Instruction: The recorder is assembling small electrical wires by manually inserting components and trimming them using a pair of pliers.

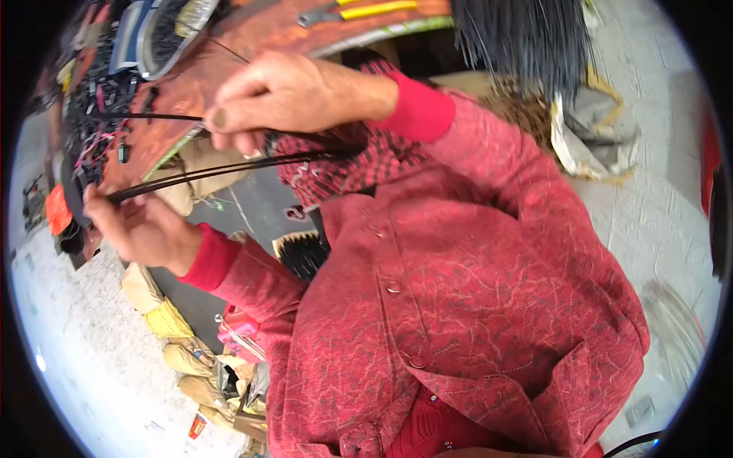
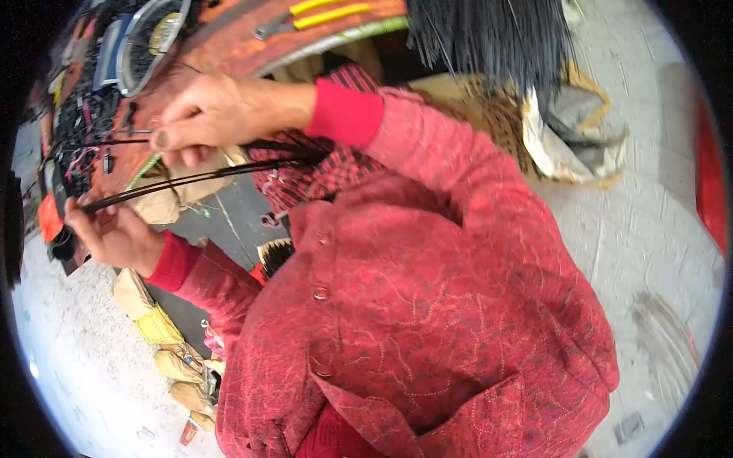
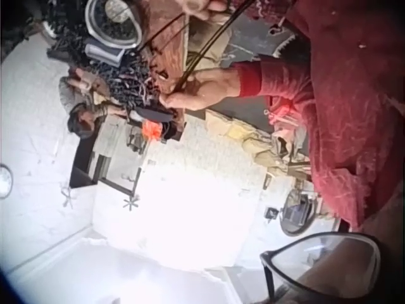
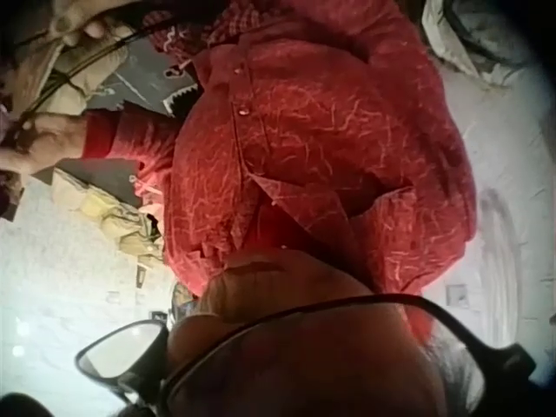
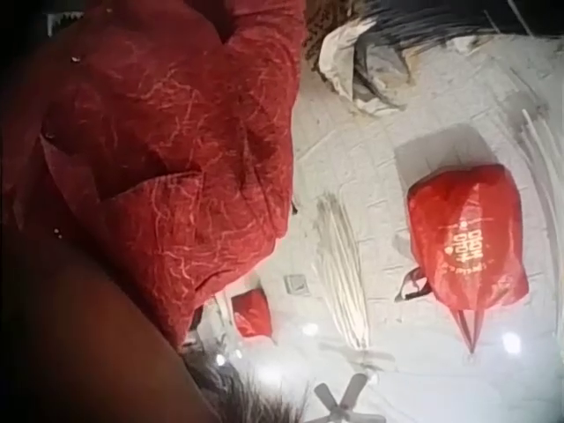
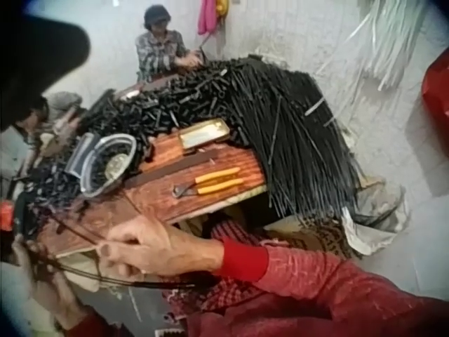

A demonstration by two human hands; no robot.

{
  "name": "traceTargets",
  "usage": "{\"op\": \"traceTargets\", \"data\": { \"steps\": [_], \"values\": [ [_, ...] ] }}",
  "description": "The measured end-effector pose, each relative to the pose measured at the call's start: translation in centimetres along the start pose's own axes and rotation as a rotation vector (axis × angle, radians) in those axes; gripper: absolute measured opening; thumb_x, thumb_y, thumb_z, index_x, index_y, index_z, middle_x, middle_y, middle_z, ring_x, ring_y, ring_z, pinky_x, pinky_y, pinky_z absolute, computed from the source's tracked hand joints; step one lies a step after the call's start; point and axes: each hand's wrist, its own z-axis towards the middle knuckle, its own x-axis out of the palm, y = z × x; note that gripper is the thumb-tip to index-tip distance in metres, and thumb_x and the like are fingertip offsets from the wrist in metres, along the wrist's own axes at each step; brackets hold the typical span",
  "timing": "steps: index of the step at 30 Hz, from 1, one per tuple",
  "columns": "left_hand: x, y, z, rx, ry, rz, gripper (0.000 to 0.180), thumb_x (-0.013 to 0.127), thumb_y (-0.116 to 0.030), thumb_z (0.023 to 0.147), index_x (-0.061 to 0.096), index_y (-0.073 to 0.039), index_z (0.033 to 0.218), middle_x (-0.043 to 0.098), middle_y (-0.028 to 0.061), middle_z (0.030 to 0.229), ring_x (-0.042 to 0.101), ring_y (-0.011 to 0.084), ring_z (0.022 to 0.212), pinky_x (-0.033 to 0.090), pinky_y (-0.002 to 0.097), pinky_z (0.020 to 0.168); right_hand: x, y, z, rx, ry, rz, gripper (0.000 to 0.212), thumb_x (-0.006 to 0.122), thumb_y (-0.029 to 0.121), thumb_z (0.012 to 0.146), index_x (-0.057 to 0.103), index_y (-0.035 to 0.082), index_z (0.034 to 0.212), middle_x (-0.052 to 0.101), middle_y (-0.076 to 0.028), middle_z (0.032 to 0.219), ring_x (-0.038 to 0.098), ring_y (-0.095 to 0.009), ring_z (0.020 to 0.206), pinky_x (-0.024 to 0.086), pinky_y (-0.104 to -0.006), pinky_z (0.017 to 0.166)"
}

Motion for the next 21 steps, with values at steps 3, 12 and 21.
{"op": "traceTargets", "data": {
  "steps": [3,12,21],
  "values": [
    [3.9,0.6,-1.5,-0.013,0.041,-0.020,0.026,0.059,-0.019,0.094,0.062,0.003,0.108,0.064,0.0060,0.087,0.057,0.0076,0.069,0.039,0.0170,0.058,-0.2,0.0,-0.4,-0.074,-0.049,-0.106,0.039,0.050,0.033,0.098,0.067,-0.002,0.092,0.065,-0.005,0.073,0.062,-0.011,0.071,0.050,-0.0272,0.066],
    [6.6,-0.2,-2.9,0.086,0.205,0.011,0.014,0.059,-0.010,0.090,0.062,0.003,0.094,0.051,0.0021,0.085,0.046,0.0092,0.071,0.035,0.0218,0.063,0.9,1.7,-0.6,-0.038,-0.180,-0.157,0.038,0.054,0.031,0.097,0.068,-0.001,0.084,0.065,-0.005,0.065,0.061,-0.010,0.063,0.048,-0.0259,0.059],
    [7.8,-0.5,-2.6,-0.089,0.393,-0.206,0.014,0.060,-0.014,0.089,0.055,-0.001,0.087,0.044,0.0034,0.079,0.038,0.0110,0.067,0.033,0.0249,0.062,0.3,1.8,-0.5,0.003,-0.202,-0.182,0.036,0.053,0.030,0.098,0.068,0.001,0.083,0.066,-0.004,0.067,0.062,-0.009,0.065,0.048,-0.0250,0.060]
  ]
}}
